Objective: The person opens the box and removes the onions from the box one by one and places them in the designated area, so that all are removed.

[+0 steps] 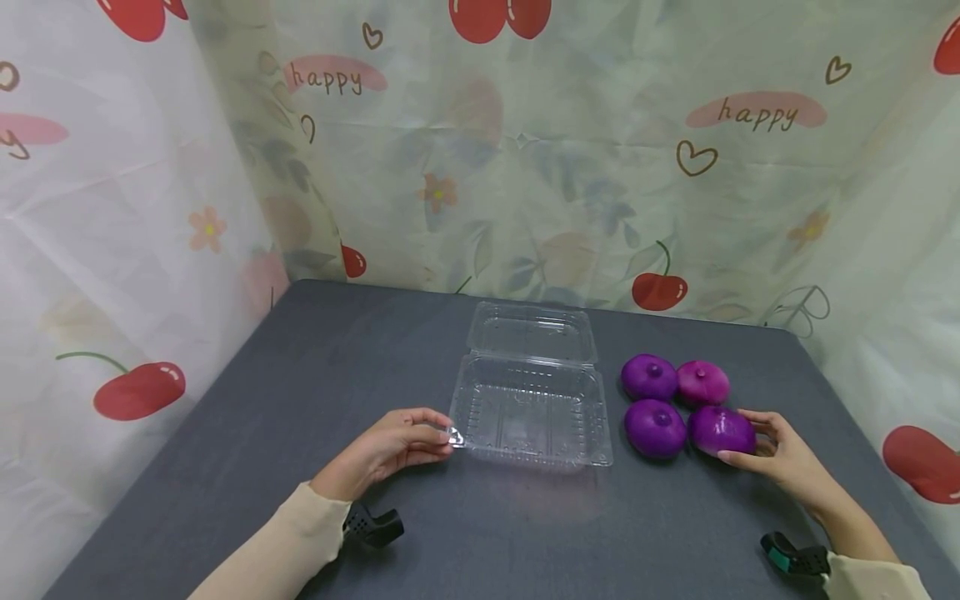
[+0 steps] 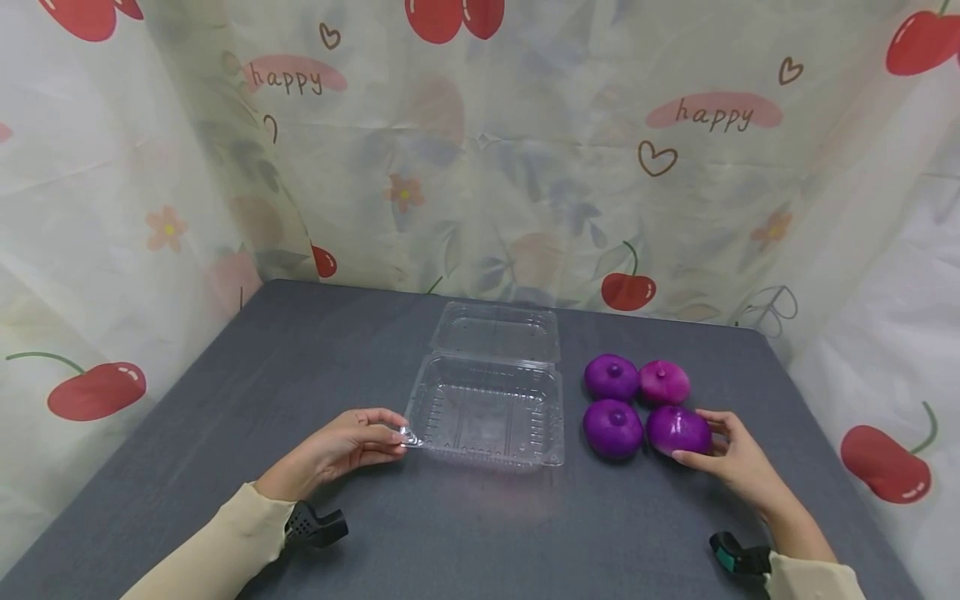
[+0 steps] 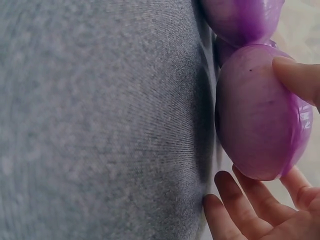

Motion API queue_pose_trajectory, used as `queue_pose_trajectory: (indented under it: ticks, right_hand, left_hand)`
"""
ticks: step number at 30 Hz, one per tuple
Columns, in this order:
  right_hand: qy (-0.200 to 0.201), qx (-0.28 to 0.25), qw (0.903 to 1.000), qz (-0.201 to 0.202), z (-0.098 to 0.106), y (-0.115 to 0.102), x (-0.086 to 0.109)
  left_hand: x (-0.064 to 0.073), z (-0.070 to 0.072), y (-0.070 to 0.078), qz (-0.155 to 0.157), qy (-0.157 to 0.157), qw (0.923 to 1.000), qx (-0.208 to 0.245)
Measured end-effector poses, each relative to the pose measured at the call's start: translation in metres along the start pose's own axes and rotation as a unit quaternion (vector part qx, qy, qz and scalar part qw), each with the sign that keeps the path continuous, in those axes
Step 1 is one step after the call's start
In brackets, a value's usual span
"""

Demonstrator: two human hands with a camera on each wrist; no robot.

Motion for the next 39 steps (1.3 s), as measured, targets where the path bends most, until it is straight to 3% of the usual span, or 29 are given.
queue_pose_trajectory:
  ticks: [10, 25, 39]
  right_hand:
    - [-0.003, -0.028, 0.9996, 0.007, -0.0059, -0.0018, -0.0022]
    - [-0.025, -0.010, 0.9990, -0.036, -0.0078, 0.0002, -0.0034]
    - [-0.044, -0.012, 0.9988, -0.018, -0.0081, 0.0003, -0.0046]
  left_hand:
    - [0.0002, -0.0005, 0.0000, 0.001, -0.002, 1.0000, 0.000]
    - [0.0020, -0.0017, 0.0008, -0.011, -0.012, 0.9999, -0.004]
    - [0.0021, -0.0014, 0.0012, -0.008, -0.008, 0.9999, -0.005]
Point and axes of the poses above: each hand's wrist, its own x-axis away from the middle knuckle, its own z-axis out of the back of the hand, y = z × x, the point moved 6 cm from there along -x, towards the middle knuckle, and after that the axes turned 10 degrees about -z, right-handed, at the moved point
